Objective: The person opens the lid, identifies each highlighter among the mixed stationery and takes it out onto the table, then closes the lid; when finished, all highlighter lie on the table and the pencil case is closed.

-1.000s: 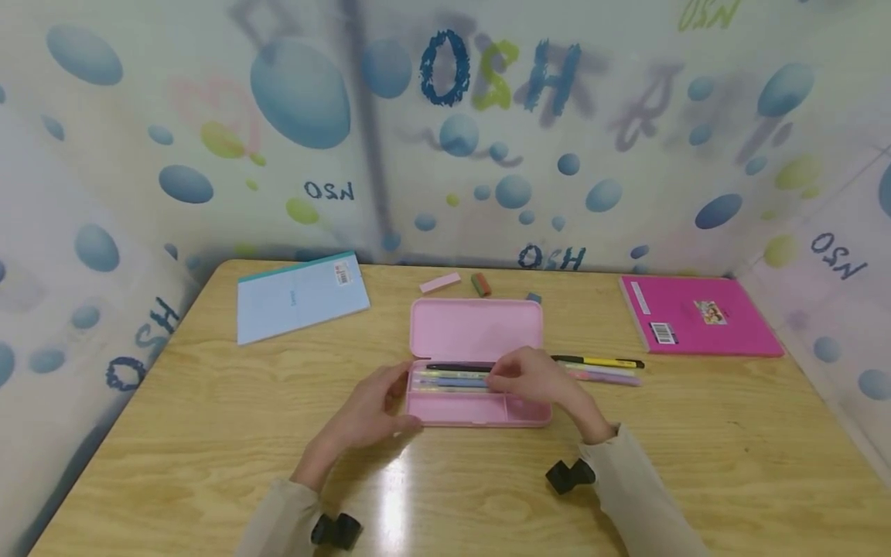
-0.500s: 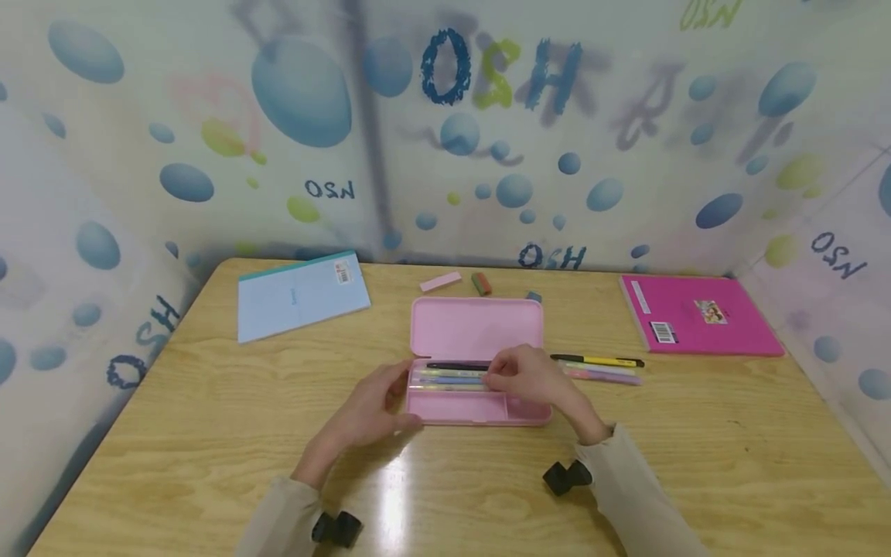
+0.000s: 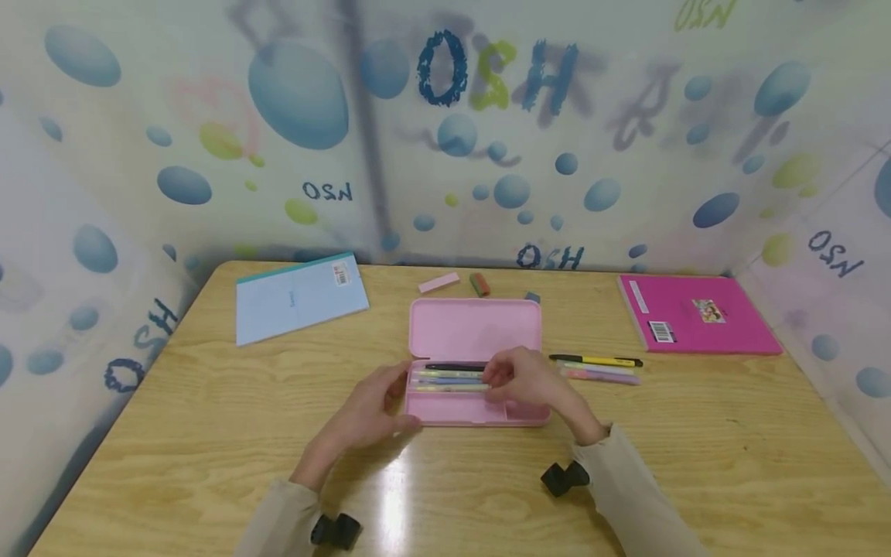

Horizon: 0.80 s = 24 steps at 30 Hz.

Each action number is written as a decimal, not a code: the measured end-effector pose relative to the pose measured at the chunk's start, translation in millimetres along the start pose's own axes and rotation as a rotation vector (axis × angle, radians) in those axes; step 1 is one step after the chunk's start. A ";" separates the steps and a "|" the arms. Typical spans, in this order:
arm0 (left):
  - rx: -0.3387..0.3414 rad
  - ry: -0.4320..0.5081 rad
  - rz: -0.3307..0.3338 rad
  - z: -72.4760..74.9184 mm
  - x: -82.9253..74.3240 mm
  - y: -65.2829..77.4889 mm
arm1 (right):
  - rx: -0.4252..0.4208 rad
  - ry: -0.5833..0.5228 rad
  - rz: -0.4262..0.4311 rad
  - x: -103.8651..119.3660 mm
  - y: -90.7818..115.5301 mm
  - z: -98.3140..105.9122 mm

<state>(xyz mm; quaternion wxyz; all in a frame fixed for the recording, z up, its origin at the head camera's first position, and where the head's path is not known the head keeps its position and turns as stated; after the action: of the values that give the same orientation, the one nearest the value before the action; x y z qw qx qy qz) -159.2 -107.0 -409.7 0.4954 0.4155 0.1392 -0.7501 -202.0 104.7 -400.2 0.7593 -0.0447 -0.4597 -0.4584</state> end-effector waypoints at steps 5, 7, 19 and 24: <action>0.002 -0.003 0.004 -0.3 0.8 -1.2 | 0.001 0.009 -0.003 0.1 -0.2 0.0; 0.002 -0.005 0.000 -0.3 1.1 -1.7 | -0.003 0.019 0.009 0.7 0.1 0.5; -0.005 -0.014 -0.049 -0.4 0.9 -1.7 | -0.043 -0.023 0.095 -0.2 0.1 5.6; -0.002 -0.014 -0.042 -0.3 1.0 -2.2 | -0.058 -0.094 0.141 0.3 0.4 6.4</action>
<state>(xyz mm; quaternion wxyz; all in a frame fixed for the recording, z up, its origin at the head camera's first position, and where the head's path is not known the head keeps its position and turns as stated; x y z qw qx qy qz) -161.1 -106.4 -411.2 0.4809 0.4066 0.1449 -0.7631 -205.8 107.9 -396.2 0.7657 -0.1204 -0.4771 -0.4142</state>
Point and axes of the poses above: each hand's wrist, its own y-axis away from the middle knuckle, its own z-axis out of the back of the hand, x = y × z, the point moved 7 cm from there along -y, towards the middle knuckle, and after that the axes turned 13 degrees about x, right-handed, at the moved point
